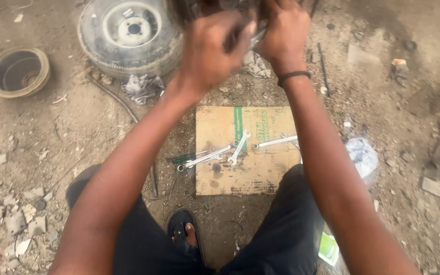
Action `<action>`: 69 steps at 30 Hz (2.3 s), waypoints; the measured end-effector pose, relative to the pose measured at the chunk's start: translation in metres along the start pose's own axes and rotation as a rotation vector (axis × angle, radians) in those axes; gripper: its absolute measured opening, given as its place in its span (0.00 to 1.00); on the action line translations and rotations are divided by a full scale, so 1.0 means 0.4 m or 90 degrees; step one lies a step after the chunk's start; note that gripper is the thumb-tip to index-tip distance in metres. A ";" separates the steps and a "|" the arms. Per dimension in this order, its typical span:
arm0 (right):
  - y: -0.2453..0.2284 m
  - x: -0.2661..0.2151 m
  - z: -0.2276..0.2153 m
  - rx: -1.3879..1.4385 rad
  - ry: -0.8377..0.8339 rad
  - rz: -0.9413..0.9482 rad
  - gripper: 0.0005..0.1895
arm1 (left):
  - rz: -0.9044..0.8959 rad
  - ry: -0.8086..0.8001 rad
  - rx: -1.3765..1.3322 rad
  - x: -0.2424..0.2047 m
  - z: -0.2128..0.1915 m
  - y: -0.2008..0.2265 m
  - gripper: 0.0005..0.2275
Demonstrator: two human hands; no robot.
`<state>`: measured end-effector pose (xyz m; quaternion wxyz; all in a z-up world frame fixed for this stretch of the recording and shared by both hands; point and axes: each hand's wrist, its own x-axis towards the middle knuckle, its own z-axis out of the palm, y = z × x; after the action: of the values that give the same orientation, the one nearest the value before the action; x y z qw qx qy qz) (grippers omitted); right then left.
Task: The person disassembles a scooter's wheel hub assembly by loosening bolts with a socket wrench and a spanner. After detaching the components, they wipe the metal parts with a cloth and set them on a cardboard sheet.
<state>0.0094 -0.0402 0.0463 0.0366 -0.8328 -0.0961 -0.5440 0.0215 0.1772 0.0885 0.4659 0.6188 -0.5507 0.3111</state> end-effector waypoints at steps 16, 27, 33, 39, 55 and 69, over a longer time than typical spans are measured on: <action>-0.007 -0.042 0.033 -0.208 -0.007 0.050 0.06 | 0.151 0.117 0.044 -0.070 0.014 -0.063 0.08; -0.062 0.003 0.032 -0.112 0.063 0.098 0.09 | 0.083 0.356 -0.093 -0.078 0.075 -0.106 0.11; -0.089 -0.002 0.053 -0.150 0.075 0.167 0.05 | -0.028 0.281 -0.089 -0.117 0.024 -0.105 0.13; -0.057 -0.009 0.036 -0.066 0.097 0.124 0.08 | -0.143 0.431 -0.065 -0.133 0.074 -0.071 0.12; 0.217 0.082 0.203 0.532 -0.507 0.236 0.19 | -0.681 0.843 -0.537 -0.099 0.053 -0.043 0.14; 0.297 -0.069 0.668 0.269 -0.495 0.034 0.16 | -0.691 0.909 -0.537 -0.048 0.085 -0.053 0.28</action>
<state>0.2629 -0.1157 -0.0819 0.1809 -0.9519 -0.1904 -0.1577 0.0338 0.1527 0.0537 0.9499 0.2381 0.1518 0.1341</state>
